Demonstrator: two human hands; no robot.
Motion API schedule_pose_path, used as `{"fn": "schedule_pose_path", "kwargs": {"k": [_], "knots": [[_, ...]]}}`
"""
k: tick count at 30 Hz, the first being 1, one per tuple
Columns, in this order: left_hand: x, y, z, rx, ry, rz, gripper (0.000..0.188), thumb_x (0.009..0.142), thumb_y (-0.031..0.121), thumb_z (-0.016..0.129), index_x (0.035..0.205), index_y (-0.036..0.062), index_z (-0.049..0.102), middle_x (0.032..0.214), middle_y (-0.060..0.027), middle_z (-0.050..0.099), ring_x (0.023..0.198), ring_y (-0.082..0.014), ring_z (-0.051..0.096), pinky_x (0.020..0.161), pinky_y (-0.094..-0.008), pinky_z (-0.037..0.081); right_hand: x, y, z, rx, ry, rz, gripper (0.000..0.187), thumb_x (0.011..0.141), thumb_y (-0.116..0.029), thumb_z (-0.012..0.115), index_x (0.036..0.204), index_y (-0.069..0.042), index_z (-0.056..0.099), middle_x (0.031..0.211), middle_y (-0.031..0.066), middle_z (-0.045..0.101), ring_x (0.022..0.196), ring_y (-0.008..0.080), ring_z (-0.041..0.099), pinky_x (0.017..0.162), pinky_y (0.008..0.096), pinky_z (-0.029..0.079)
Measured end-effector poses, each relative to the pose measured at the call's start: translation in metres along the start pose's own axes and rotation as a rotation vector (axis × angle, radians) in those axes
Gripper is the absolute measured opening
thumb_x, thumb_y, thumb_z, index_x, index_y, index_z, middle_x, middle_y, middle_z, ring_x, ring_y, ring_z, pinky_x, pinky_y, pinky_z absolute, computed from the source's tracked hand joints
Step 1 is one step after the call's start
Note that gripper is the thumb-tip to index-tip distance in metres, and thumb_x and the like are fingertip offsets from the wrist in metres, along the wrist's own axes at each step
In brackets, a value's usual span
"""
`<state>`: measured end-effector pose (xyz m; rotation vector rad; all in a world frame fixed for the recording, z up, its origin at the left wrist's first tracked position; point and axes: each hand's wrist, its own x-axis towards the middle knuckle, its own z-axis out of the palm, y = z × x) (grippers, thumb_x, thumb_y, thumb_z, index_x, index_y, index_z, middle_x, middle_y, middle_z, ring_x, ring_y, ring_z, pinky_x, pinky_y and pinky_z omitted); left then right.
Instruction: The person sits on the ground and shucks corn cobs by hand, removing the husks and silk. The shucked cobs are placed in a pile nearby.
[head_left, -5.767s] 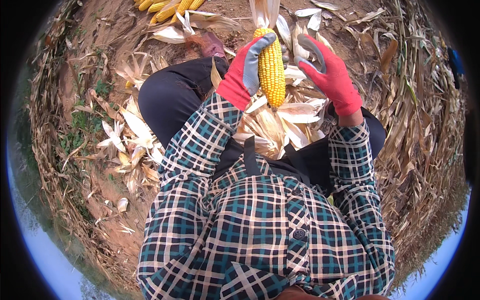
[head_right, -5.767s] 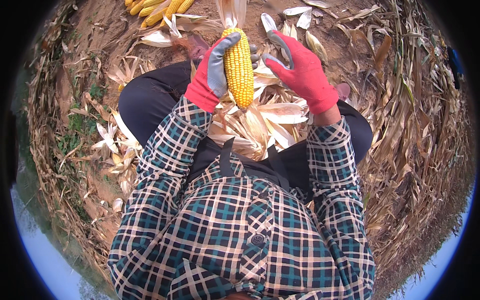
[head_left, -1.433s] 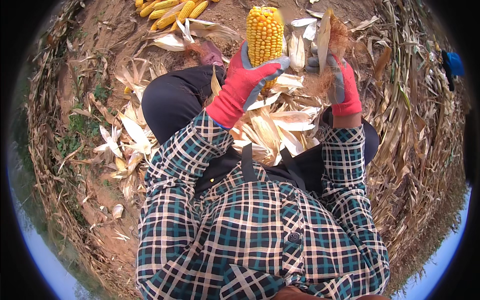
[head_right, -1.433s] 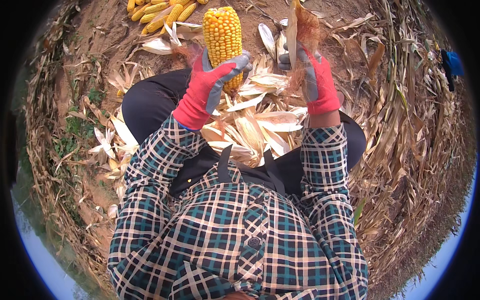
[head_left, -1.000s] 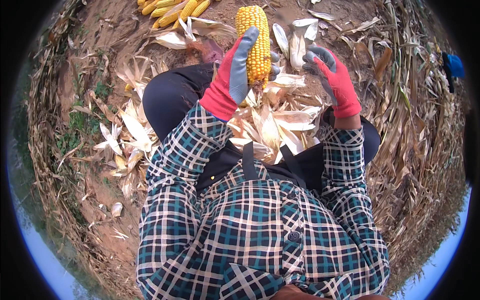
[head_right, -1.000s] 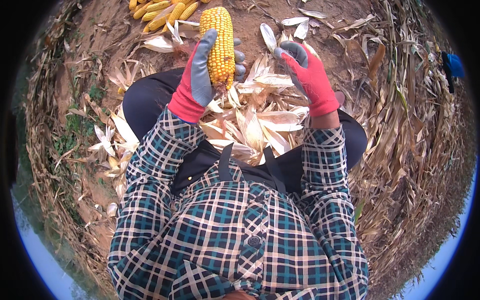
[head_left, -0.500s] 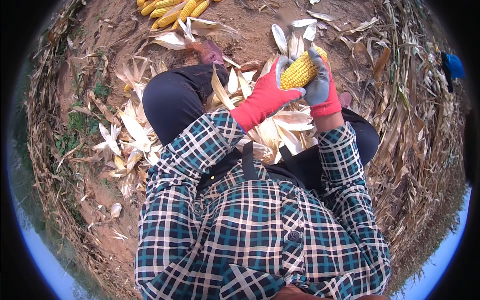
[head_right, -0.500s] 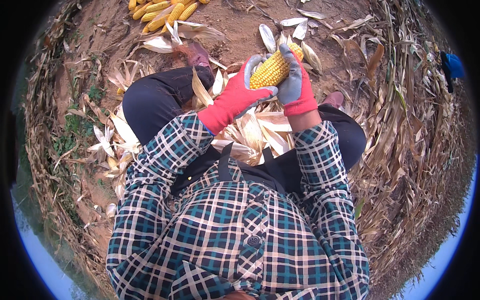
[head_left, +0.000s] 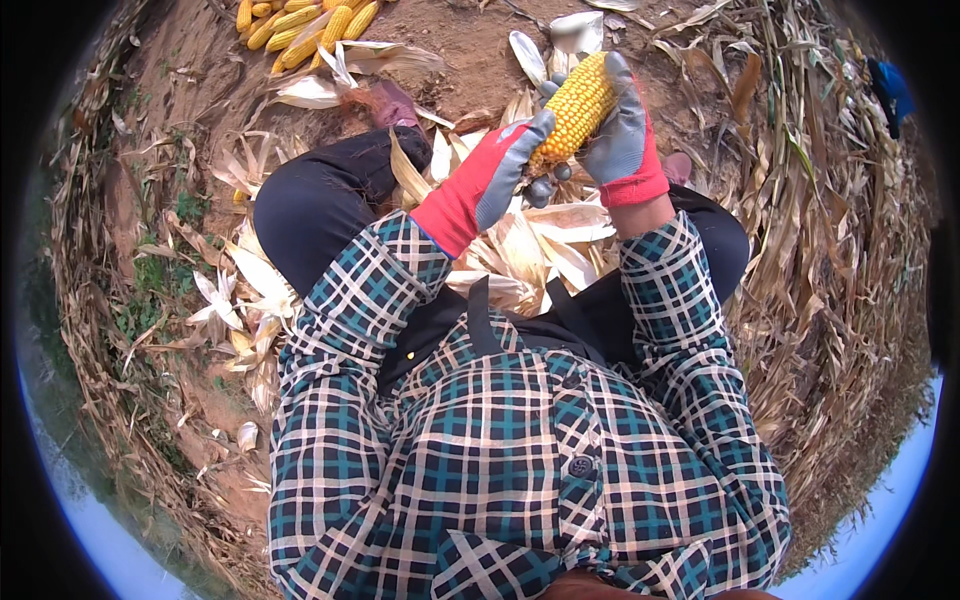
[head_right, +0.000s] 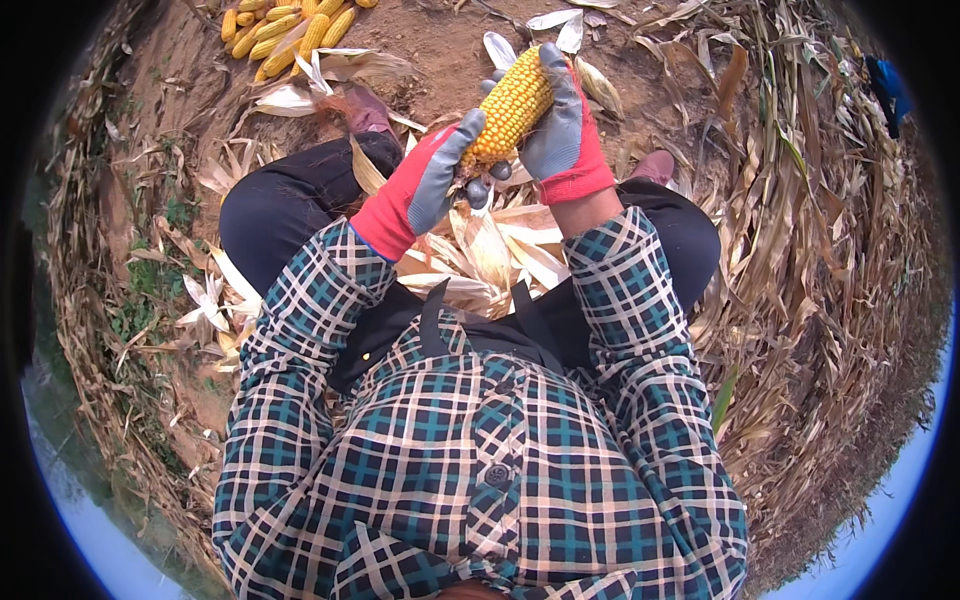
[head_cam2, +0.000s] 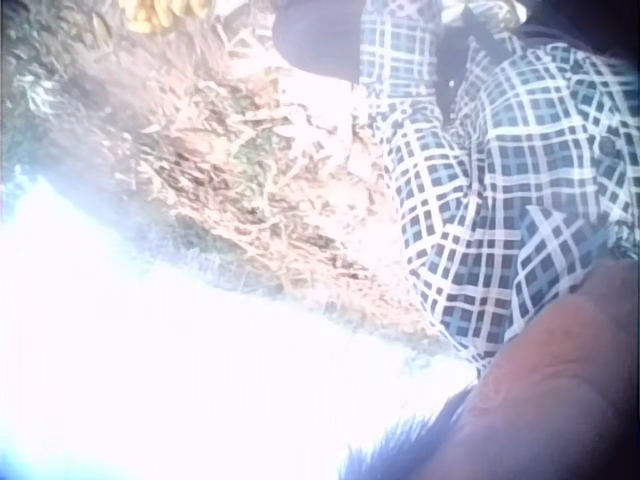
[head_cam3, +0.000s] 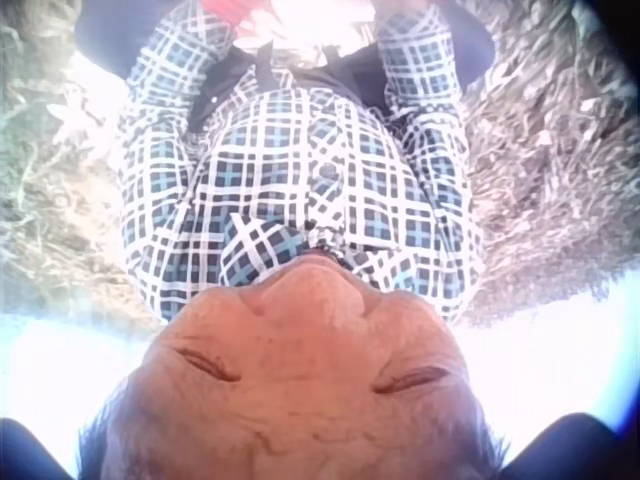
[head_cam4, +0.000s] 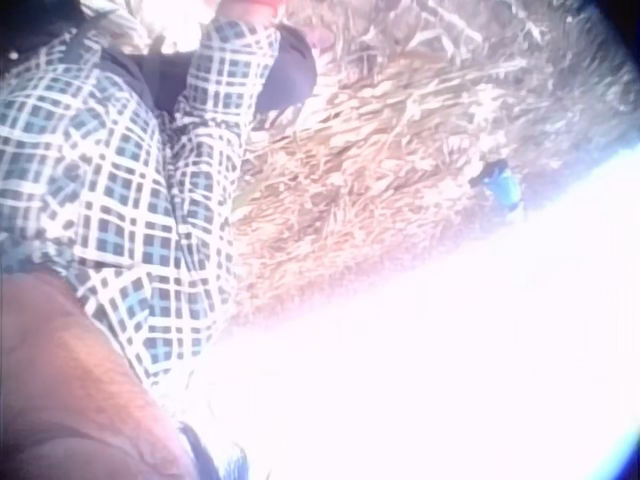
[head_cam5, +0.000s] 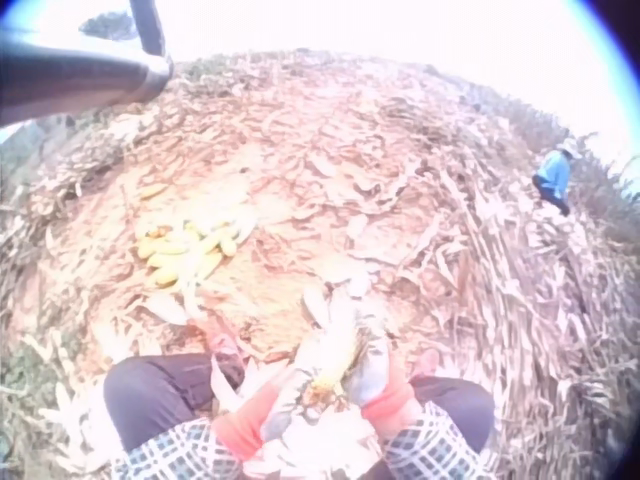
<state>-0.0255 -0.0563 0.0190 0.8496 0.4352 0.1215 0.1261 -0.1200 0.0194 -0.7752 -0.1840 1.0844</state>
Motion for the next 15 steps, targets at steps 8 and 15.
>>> {"fn": "schedule_pose_path", "kwargs": {"k": [8, 15], "knots": [[0.001, -0.005, -0.003, -0.246, -0.047, -0.063, 0.055, 0.095, 0.058, 0.034, 0.114, 0.0098, 0.054, 0.072, -0.0089, 0.061, 0.045, -0.0121, 0.049, 0.043, -0.0249, 0.041, 0.005, -0.007, -0.004, 0.059, -0.014, -0.001, 0.055, 0.089, -0.045, 0.057, 0.121, -0.003, 0.045, 0.109, 0.0214, 0.059, 0.103, 0.0346, 0.060, 0.091, 0.0451, 0.049], [0.003, -0.012, 0.001, -0.043, 0.175, 0.007, 0.056, 0.094, 0.056, 0.039, 0.114, 0.0055, 0.053, 0.086, -0.0083, 0.062, 0.062, -0.0150, 0.062, 0.051, -0.0267, 0.052, 0.009, 0.001, -0.012, -0.059, 0.012, -0.023, 0.044, 0.090, -0.041, 0.058, 0.116, -0.006, 0.051, 0.103, 0.0147, 0.062, 0.095, 0.0282, 0.063, 0.085, 0.0392, 0.052]]}}
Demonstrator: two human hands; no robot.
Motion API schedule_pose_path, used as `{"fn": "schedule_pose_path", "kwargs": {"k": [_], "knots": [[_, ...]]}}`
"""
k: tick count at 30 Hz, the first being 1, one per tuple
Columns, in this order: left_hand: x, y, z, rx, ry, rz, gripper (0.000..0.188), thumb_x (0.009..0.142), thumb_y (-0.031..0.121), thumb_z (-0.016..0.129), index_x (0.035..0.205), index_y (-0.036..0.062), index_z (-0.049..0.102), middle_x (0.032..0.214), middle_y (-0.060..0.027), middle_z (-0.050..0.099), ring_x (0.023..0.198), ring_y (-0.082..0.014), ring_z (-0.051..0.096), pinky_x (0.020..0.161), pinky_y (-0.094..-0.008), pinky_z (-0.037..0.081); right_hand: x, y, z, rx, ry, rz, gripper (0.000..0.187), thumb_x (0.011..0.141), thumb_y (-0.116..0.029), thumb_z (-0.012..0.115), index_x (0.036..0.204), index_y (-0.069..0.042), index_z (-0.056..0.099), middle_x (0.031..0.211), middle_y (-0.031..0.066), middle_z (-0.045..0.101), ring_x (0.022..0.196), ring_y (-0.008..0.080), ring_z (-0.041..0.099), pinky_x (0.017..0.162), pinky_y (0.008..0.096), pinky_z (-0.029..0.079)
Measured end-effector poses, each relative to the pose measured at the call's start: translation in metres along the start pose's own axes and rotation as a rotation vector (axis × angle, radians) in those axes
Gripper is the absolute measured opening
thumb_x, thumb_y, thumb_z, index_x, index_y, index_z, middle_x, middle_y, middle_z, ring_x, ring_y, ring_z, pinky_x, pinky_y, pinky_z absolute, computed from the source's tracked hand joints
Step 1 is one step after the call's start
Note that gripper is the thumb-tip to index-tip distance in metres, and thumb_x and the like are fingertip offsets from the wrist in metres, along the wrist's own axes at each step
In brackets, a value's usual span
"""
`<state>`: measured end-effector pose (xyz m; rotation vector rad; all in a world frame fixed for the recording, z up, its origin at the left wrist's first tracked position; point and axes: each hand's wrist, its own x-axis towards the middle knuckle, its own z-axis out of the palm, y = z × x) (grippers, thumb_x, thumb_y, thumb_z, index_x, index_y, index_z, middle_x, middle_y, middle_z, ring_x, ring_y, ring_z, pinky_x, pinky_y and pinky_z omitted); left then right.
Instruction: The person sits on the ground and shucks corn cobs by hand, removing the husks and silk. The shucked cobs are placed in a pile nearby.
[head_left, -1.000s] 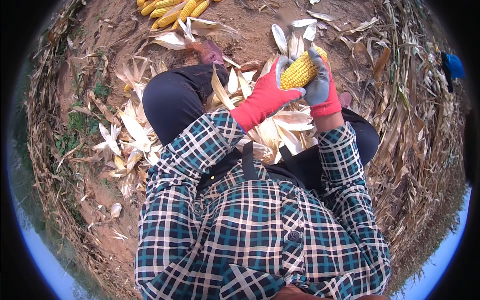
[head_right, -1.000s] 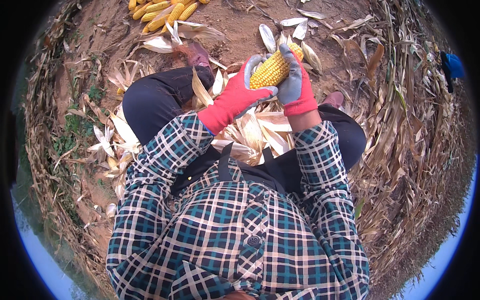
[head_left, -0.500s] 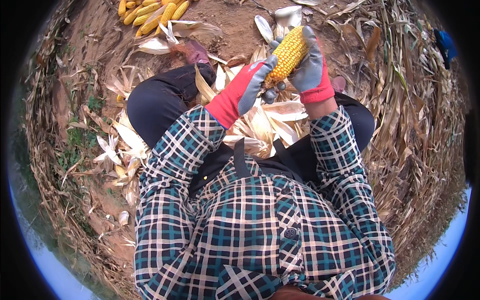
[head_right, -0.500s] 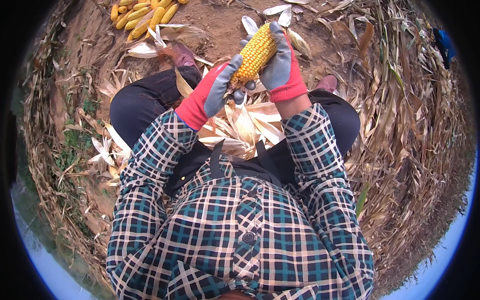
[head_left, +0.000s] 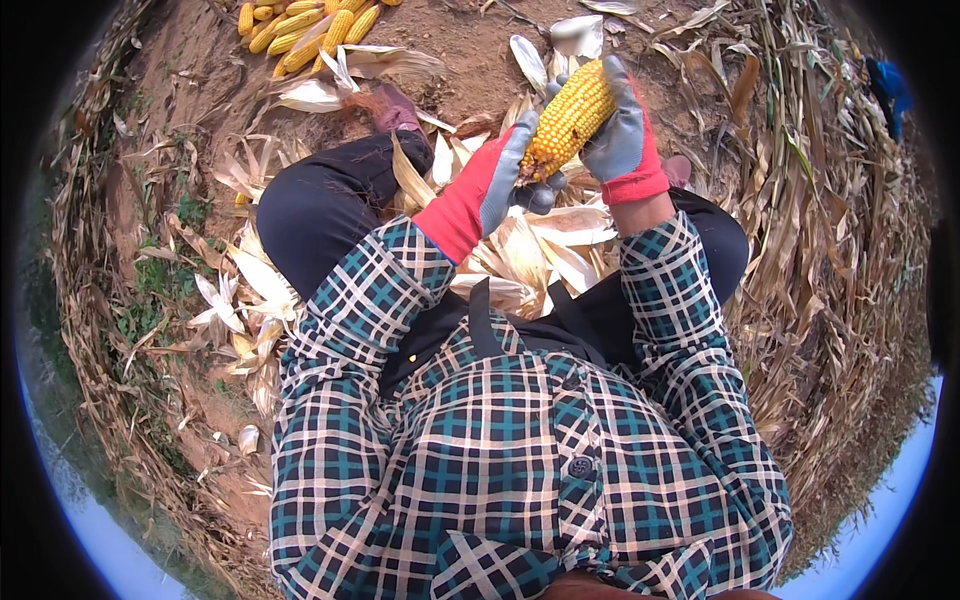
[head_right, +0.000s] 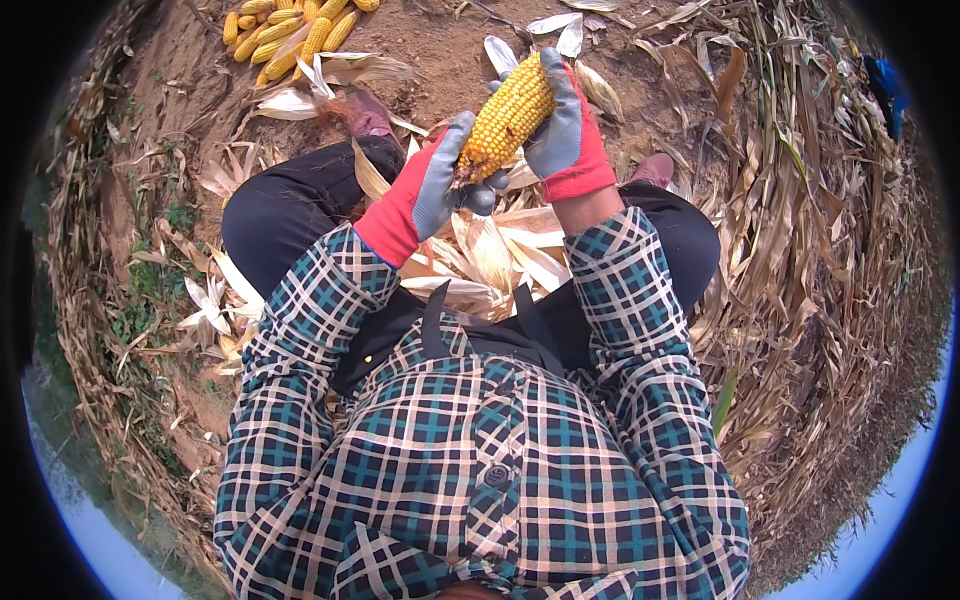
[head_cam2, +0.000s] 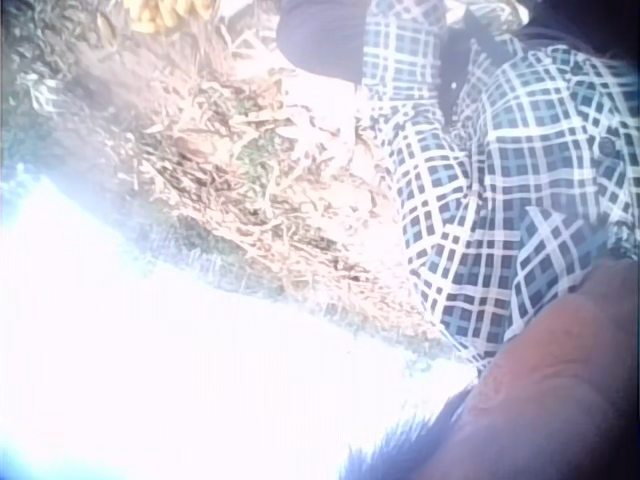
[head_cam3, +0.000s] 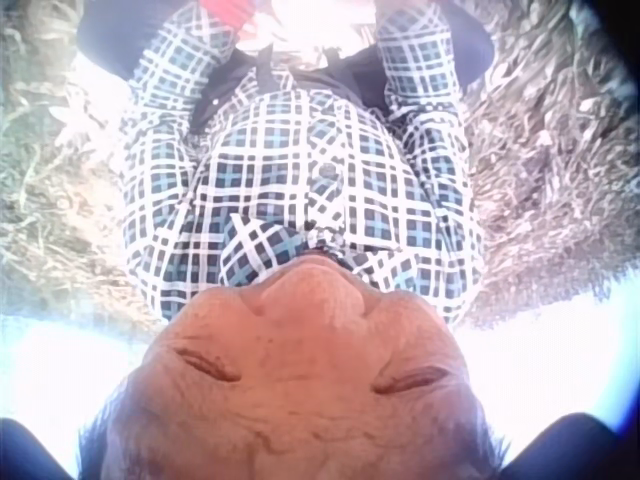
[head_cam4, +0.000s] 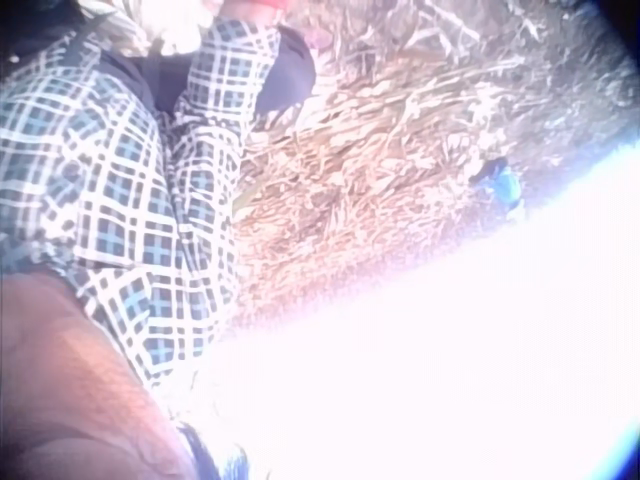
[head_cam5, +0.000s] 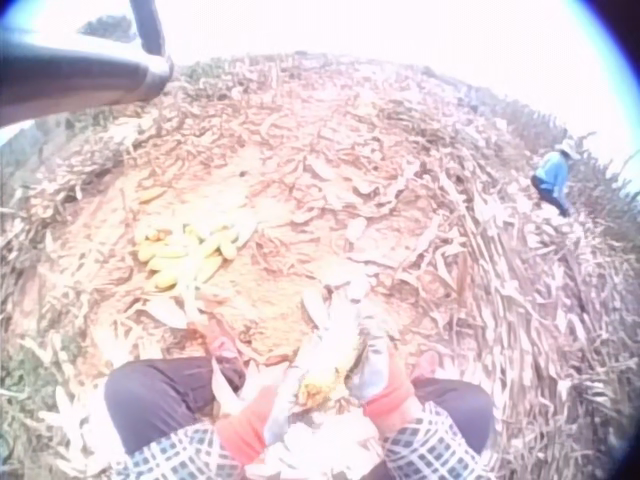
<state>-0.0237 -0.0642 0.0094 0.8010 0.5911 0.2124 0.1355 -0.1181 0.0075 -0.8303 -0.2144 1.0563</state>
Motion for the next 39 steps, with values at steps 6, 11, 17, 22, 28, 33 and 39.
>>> {"fn": "schedule_pose_path", "kwargs": {"k": [6, 11, 17, 22, 28, 33, 39], "knots": [[0.013, -0.006, -0.008, 0.564, 0.129, 0.257, 0.060, 0.086, 0.052, 0.057, 0.117, 0.0009, 0.053, 0.100, -0.0142, 0.064, 0.083, -0.0241, 0.066, 0.071, -0.0330, 0.053, -0.005, 0.007, 0.000, -0.153, 0.038, -0.073, 0.037, 0.091, -0.034, 0.060, 0.112, -0.004, 0.057, 0.097, 0.0069, 0.062, 0.086, 0.0170, 0.063, 0.076, 0.0307, 0.051], [0.012, -0.007, -0.006, 0.802, 0.209, 0.369, 0.061, 0.083, 0.052, 0.060, 0.114, -0.0006, 0.055, 0.100, -0.0207, 0.064, 0.091, -0.0301, 0.064, 0.078, -0.0382, 0.048, -0.009, 0.018, 0.008, -0.315, 0.044, -0.119, 0.037, 0.092, -0.034, 0.058, 0.112, -0.003, 0.057, 0.095, 0.0082, 0.063, 0.083, 0.0167, 0.063, 0.076, 0.0297, 0.051], [0.016, -0.011, -0.015, 0.279, 0.031, 0.202, 0.058, 0.095, 0.054, 0.040, 0.116, 0.0010, 0.053, 0.095, -0.0087, 0.063, 0.077, -0.0170, 0.065, 0.066, -0.0277, 0.052, -0.004, 0.007, 0.009, -0.048, 0.044, -0.051, 0.046, 0.091, -0.042, 0.058, 0.116, -0.004, 0.052, 0.094, 0.0105, 0.062, 0.083, 0.0223, 0.064, 0.074, 0.0339, 0.054], [-0.006, 0.001, 0.001, 0.052, -0.141, -0.037, 0.051, 0.093, 0.047, 0.051, 0.117, 0.0024, 0.049, 0.088, -0.0076, 0.062, 0.065, -0.0138, 0.063, 0.054, -0.0245, 0.053, -0.012, 0.008, 0.012, -0.112, 0.000, 0.019, 0.046, 0.090, -0.042, 0.058, 0.115, -0.003, 0.054, 0.096, 0.0088, 0.062, 0.081, 0.0189, 0.063, 0.073, 0.0306, 0.052], [-0.005, -0.002, 0.002, 0.093, -0.080, -0.096, 0.044, 0.092, 0.046, 0.053, 0.108, 0.0052, 0.053, 0.076, -0.0040, 0.059, 0.055, -0.0089, 0.055, 0.045, -0.0205, 0.042, -0.004, -0.012, 0.003, -0.350, 0.174, -0.232, 0.043, 0.093, -0.031, 0.057, 0.123, -0.002, 0.050, 0.114, 0.0101, 0.057, 0.104, 0.0201, 0.057, 0.089, 0.0327, 0.045], [-0.001, -0.046, -0.022, 0.137, 0.124, -0.426, 0.052, 0.086, 0.056, 0.057, 0.106, 0.0079, 0.053, 0.073, -0.0049, 0.057, 0.050, -0.0104, 0.053, 0.043, -0.0228, 0.043, 0.009, -0.055, -0.008, -0.114, 0.300, -0.316, 0.042, 0.096, -0.028, 0.047, 0.127, 0.000, 0.041, 0.127, 0.0231, 0.048, 0.119, 0.0357, 0.050, 0.102, 0.0481, 0.040], [0.047, 0.038, -0.063, -0.307, 0.276, 0.176, 0.057, 0.085, 0.053, 0.059, 0.115, 0.0066, 0.045, 0.083, -0.0116, 0.060, 0.066, -0.0229, 0.064, 0.063, -0.0364, 0.057, 0.005, -0.072, -0.005, -0.041, 0.307, -0.289, 0.038, 0.097, -0.029, 0.044, 0.124, -0.002, 0.043, 0.126, 0.0211, 0.050, 0.118, 0.0350, 0.051, 0.102, 0.0483, 0.041]]}}
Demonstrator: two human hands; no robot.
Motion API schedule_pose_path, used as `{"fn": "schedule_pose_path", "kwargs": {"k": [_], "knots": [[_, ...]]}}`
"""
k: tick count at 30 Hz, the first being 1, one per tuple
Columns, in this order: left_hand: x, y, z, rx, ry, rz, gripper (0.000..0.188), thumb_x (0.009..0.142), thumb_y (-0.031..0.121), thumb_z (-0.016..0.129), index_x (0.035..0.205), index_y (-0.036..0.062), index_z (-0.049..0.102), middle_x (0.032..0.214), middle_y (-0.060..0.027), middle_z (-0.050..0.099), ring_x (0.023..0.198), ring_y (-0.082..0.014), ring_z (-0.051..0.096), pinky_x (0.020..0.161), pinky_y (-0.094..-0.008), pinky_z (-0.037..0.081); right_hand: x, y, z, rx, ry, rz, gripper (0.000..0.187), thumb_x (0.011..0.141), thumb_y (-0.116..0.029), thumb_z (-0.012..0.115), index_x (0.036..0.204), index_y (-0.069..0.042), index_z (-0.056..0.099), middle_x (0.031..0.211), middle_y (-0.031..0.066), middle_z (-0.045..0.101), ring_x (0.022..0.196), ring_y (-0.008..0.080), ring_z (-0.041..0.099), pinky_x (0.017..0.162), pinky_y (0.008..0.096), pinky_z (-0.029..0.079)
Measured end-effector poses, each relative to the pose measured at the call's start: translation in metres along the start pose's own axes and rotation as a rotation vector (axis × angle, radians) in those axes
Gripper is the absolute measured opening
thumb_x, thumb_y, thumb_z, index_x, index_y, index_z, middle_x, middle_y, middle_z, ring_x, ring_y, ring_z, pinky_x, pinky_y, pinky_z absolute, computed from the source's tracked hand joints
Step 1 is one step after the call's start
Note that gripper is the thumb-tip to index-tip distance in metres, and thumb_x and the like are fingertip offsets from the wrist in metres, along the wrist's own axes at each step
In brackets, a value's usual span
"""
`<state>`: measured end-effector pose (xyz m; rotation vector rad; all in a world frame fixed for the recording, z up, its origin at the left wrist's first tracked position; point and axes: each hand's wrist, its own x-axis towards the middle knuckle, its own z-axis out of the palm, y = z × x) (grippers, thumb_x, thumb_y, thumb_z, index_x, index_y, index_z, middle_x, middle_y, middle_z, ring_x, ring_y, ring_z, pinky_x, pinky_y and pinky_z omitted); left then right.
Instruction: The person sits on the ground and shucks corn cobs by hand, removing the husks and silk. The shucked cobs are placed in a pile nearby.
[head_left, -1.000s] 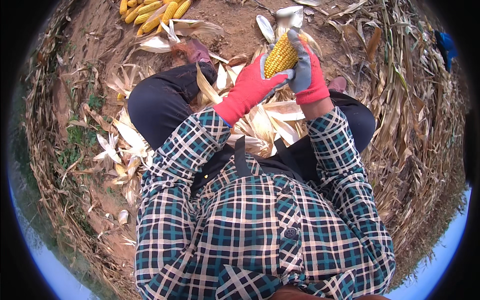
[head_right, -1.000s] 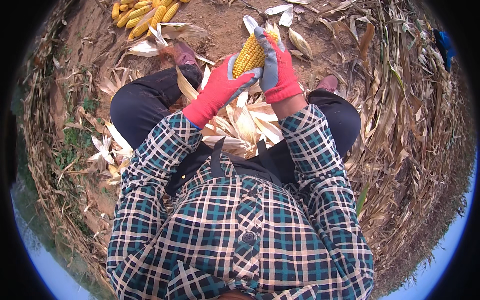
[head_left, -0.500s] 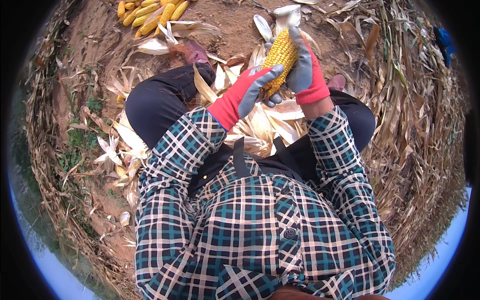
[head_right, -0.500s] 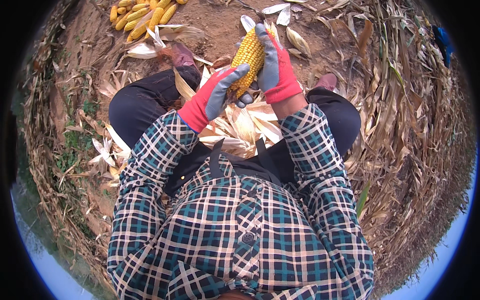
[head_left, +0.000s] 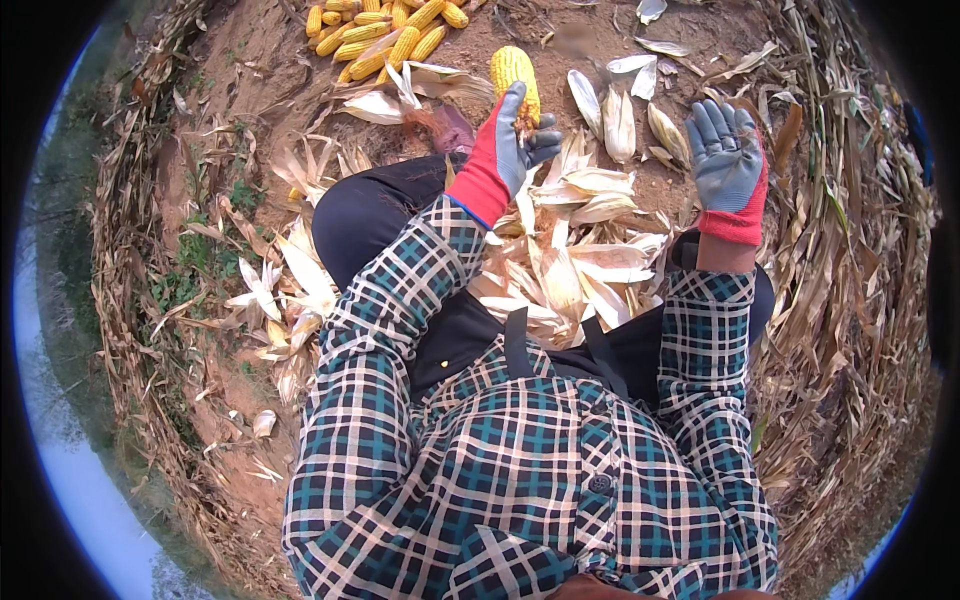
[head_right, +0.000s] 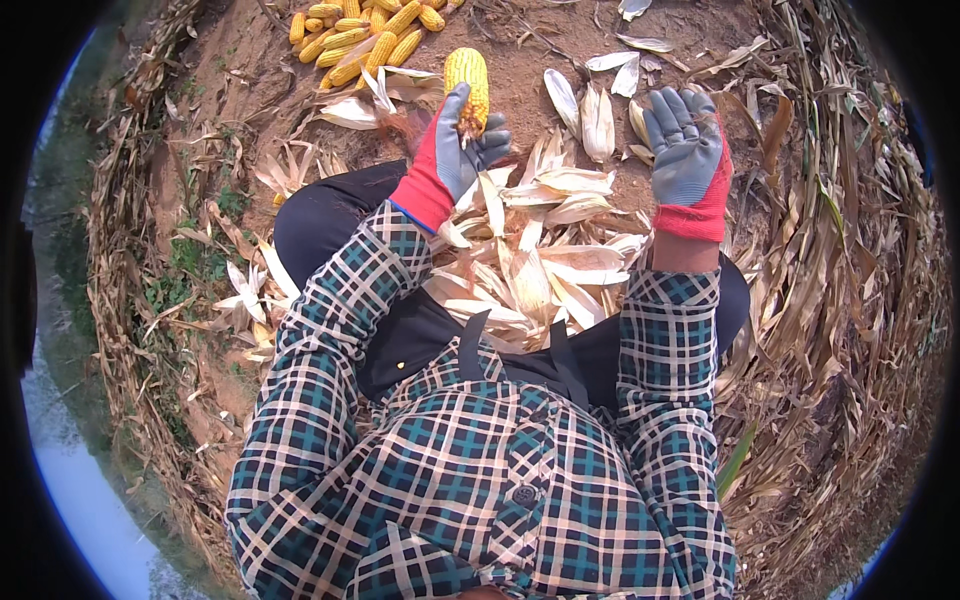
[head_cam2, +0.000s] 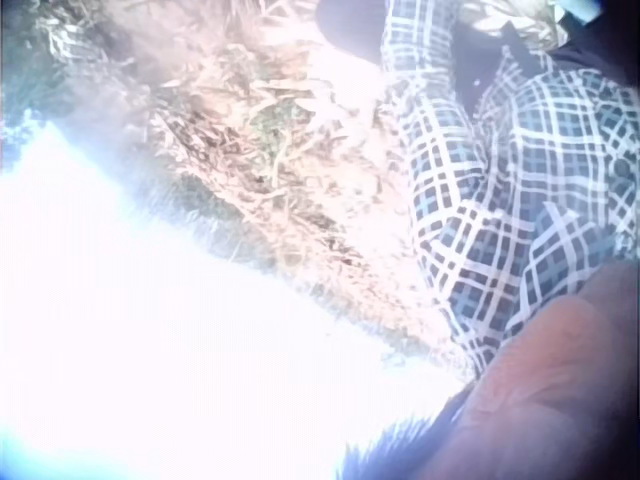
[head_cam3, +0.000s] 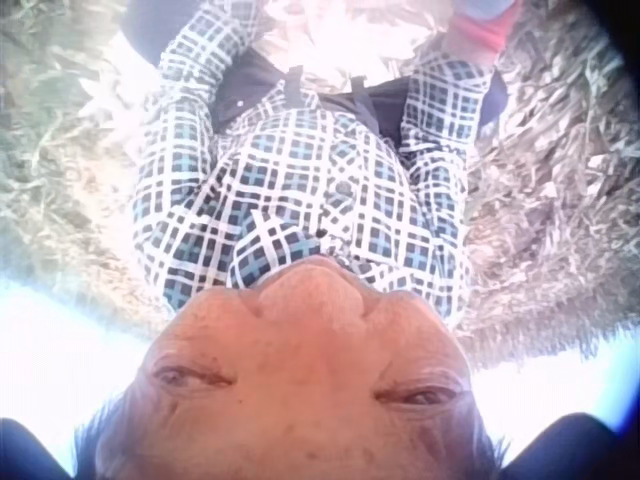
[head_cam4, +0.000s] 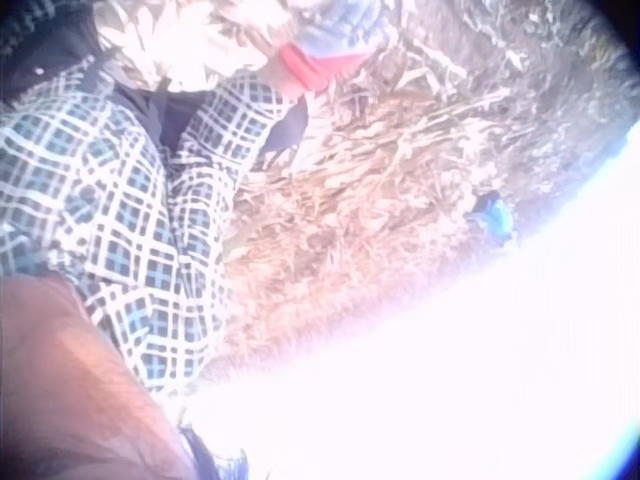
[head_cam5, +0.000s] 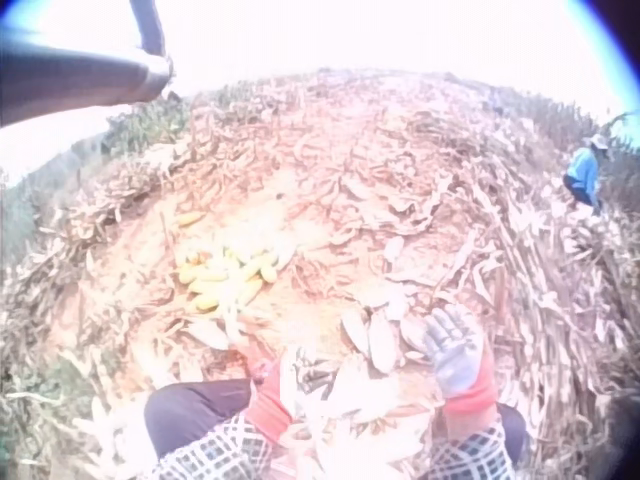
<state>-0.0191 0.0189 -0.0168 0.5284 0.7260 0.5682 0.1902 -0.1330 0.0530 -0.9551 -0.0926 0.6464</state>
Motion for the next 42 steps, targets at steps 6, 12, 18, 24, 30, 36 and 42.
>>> {"fn": "schedule_pose_path", "kwargs": {"k": [6, 12, 18, 24, 30, 36, 42], "knots": [[0.002, 0.089, 0.045, 0.206, -0.471, 0.325, 0.051, 0.091, 0.043, 0.055, 0.121, 0.0016, 0.048, 0.102, -0.0141, 0.063, 0.087, -0.0223, 0.066, 0.082, -0.0370, 0.054, 0.006, 0.017, -0.019, 0.001, -0.258, 0.025, 0.042, 0.097, -0.029, 0.044, 0.128, -0.001, 0.041, 0.127, 0.0211, 0.050, 0.118, 0.0337, 0.051, 0.102, 0.0467, 0.041], [-0.029, 0.038, 0.060, 0.966, -0.655, 0.195, 0.055, 0.086, 0.027, 0.065, 0.129, 0.0001, 0.046, 0.101, -0.0061, 0.063, 0.082, -0.0097, 0.060, 0.071, -0.0247, 0.050, -0.021, 0.033, 0.010, -0.248, -0.346, -0.007, 0.044, 0.093, -0.023, 0.058, 0.128, 0.000, 0.044, 0.122, 0.0142, 0.053, 0.111, 0.0211, 0.055, 0.096, 0.0329, 0.044], [-0.052, 0.031, 0.062, 0.995, -0.571, 0.649, 0.082, 0.074, 0.027, 0.078, 0.141, 0.0068, 0.034, 0.096, -0.0047, 0.060, 0.077, -0.0094, 0.059, 0.070, -0.0255, 0.049, -0.030, 0.041, 0.026, -0.397, -0.320, -0.047, 0.057, 0.084, -0.015, 0.071, 0.130, 0.000, 0.041, 0.122, 0.0135, 0.051, 0.111, 0.0202, 0.053, 0.095, 0.0300, 0.043], [-0.069, 0.046, 0.064, 1.404, -0.474, 0.857, 0.085, 0.065, 0.033, 0.082, 0.137, 0.0090, 0.042, 0.086, -0.0054, 0.064, 0.068, -0.0142, 0.062, 0.063, -0.0271, 0.050, -0.031, 0.053, 0.025, -0.975, -0.444, -0.463, 0.078, 0.071, -0.022, 0.082, 0.134, -0.001, 0.040, 0.125, 0.0145, 0.053, 0.116, 0.0227, 0.053, 0.097, 0.0335, 0.043], [-0.067, 0.022, 0.056, 1.627, -0.518, 1.055, 0.059, 0.070, 0.030, 0.075, 0.124, 0.0144, 0.056, 0.090, -0.0054, 0.067, 0.073, -0.0259, 0.064, 0.063, -0.0341, 0.050, -0.035, 0.063, 0.022, -0.891, -0.427, -0.292, 0.069, 0.076, -0.017, 0.078, 0.133, -0.003, 0.042, 0.125, 0.0145, 0.056, 0.114, 0.0199, 0.055, 0.095, 0.0303, 0.044], [-0.067, 0.008, 0.057, 1.337, -0.510, 1.130, 0.029, 0.074, 0.020, 0.070, 0.102, 0.0149, 0.068, 0.082, -0.0045, 0.067, 0.070, -0.0262, 0.064, 0.061, -0.0350, 0.050, -0.036, 0.062, 0.023, -0.368, -0.431, 0.085, 0.052, 0.085, -0.011, 0.068, 0.128, 0.002, 0.043, 0.119, 0.0150, 0.054, 0.107, 0.0192, 0.057, 0.091, 0.0285, 0.046], [-0.066, -0.006, 0.034, 2.321, -1.045, 0.455, 0.022, 0.075, 0.026, 0.067, 0.088, 0.0085, 0.068, 0.073, -0.0103, 0.065, 0.071, -0.0314, 0.064, 0.060, -0.0396, 0.049, 0.005, 0.040, -0.002, -0.556, -0.187, -0.053, 0.039, 0.089, -0.017, 0.063, 0.120, 0.001, 0.049, 0.112, 0.0126, 0.059, 0.106, 0.0209, 0.059, 0.091, 0.0292, 0.046]]}}
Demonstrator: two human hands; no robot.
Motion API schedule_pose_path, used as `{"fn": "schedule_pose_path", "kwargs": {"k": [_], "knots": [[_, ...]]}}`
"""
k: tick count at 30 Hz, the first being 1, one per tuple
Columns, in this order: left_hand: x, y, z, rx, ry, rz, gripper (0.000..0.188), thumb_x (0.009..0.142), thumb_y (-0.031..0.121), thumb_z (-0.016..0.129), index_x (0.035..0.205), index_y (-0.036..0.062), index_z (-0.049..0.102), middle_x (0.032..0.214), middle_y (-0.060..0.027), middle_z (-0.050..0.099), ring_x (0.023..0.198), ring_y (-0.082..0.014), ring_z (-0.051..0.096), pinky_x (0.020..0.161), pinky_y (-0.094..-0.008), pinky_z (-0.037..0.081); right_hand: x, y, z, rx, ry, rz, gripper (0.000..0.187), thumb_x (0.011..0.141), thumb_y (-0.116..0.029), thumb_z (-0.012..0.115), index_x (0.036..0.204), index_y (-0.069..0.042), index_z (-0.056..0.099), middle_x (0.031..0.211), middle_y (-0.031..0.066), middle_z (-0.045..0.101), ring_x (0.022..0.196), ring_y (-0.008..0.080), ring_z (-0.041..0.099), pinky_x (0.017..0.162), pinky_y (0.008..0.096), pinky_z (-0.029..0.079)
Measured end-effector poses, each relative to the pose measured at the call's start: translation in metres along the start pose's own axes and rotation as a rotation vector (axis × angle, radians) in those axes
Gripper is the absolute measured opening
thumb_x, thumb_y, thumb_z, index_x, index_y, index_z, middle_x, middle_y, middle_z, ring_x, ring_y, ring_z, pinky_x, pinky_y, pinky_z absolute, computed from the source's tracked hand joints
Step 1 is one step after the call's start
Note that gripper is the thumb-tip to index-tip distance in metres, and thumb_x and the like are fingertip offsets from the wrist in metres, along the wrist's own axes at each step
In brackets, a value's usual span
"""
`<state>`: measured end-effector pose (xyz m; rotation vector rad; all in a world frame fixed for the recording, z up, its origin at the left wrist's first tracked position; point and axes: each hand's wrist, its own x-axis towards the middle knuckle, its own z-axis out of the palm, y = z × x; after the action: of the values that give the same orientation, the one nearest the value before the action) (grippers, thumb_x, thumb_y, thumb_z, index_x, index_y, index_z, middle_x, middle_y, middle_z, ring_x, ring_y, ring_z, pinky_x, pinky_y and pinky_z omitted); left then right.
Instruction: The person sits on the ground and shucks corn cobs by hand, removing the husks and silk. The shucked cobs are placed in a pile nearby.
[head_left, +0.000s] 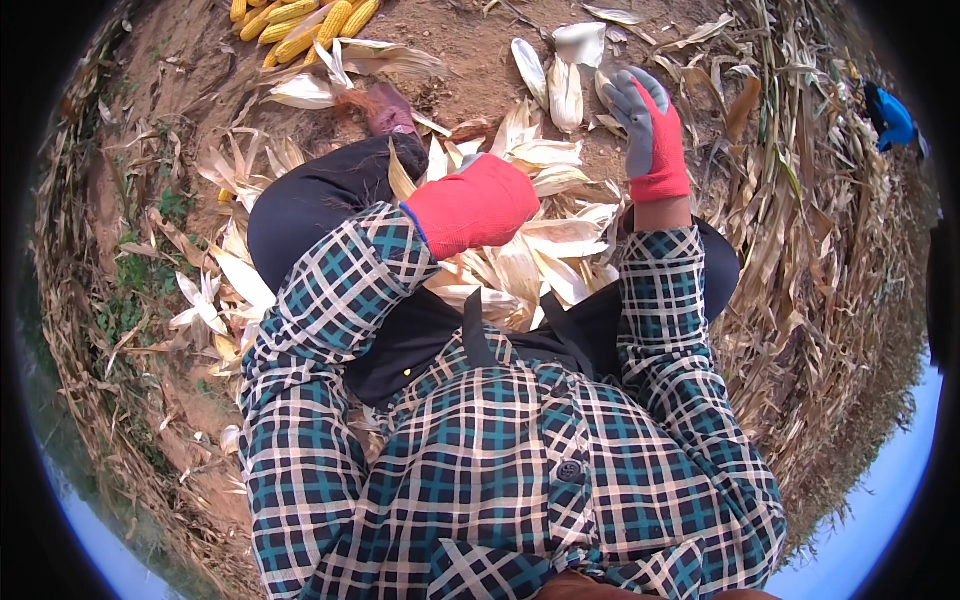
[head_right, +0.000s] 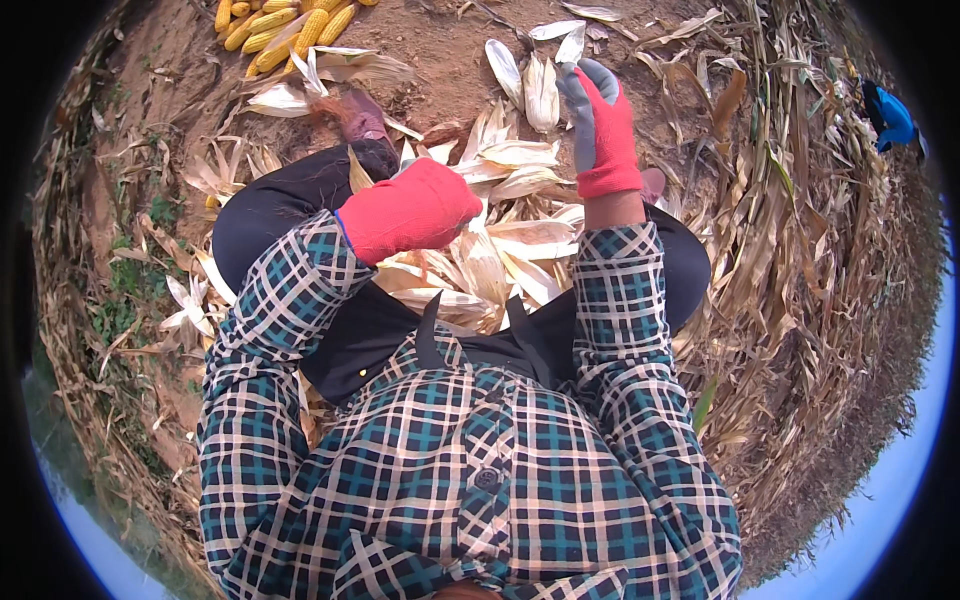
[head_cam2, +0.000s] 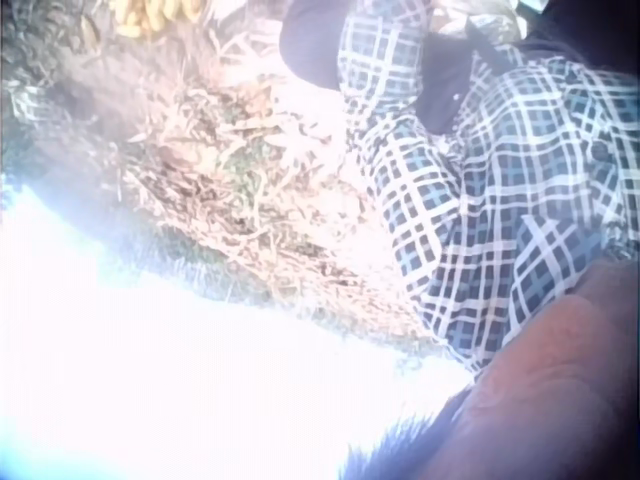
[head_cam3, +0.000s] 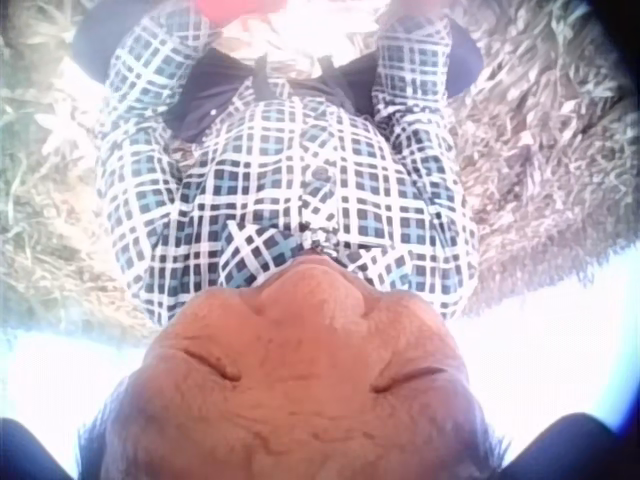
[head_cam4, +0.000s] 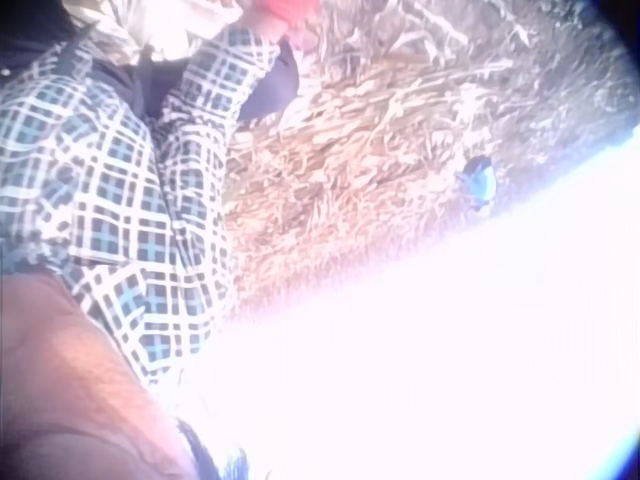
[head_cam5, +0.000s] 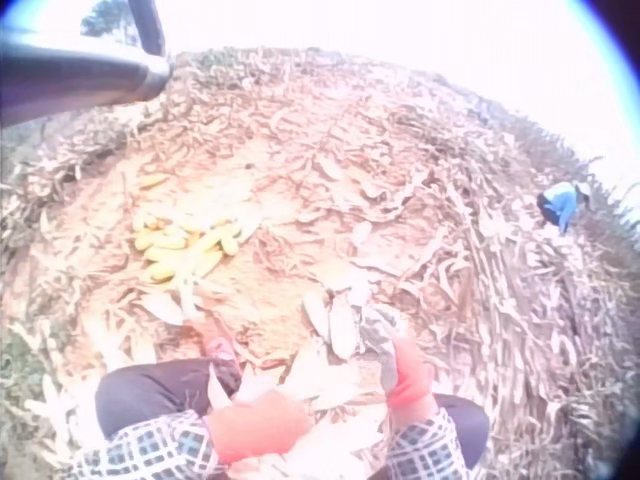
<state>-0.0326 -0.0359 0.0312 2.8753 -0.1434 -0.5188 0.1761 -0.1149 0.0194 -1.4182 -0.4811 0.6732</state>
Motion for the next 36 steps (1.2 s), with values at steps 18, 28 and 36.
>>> {"fn": "schedule_pose_path", "kwargs": {"k": [18, 28, 36], "knots": [[-0.065, -0.010, -0.078, -0.337, 0.837, -0.281, 0.058, 0.073, 0.013, 0.075, 0.127, 0.0084, 0.055, 0.095, -0.0098, 0.065, 0.073, -0.0212, 0.063, 0.068, -0.0317, 0.051, -0.034, 0.213, -0.049, 0.276, 0.503, 0.501, 0.034, 0.092, -0.019, 0.055, 0.119, -0.001, 0.049, 0.108, 0.0125, 0.059, 0.098, 0.0234, 0.059, 0.084, 0.0348, 0.048], [-0.082, 0.019, -0.101, -0.313, 0.439, -0.208, 0.046, 0.071, 0.027, 0.071, 0.114, 0.0130, 0.063, 0.100, -0.0060, 0.062, 0.089, -0.0254, 0.058, 0.081, -0.0400, 0.050, 0.043, 0.274, -0.097, -0.428, 0.526, 0.265, 0.057, 0.076, -0.020, 0.074, 0.121, 0.003, 0.047, 0.111, 0.0173, 0.058, 0.098, 0.0271, 0.059, 0.085, 0.0364, 0.047], [-0.082, 0.010, -0.113, -0.428, 0.379, -0.192, 0.043, 0.064, 0.030, 0.074, 0.097, 0.0017, 0.068, 0.088, -0.0117, 0.067, 0.082, -0.0280, 0.065, 0.075, -0.0426, 0.053, 0.092, 0.258, -0.069, -1.357, 0.223, 0.498, 0.105, 0.064, -0.050, 0.078, 0.142, -0.002, 0.026, 0.138, 0.0243, 0.040, 0.126, 0.0362, 0.042, 0.101, 0.0427, 0.038]]}}
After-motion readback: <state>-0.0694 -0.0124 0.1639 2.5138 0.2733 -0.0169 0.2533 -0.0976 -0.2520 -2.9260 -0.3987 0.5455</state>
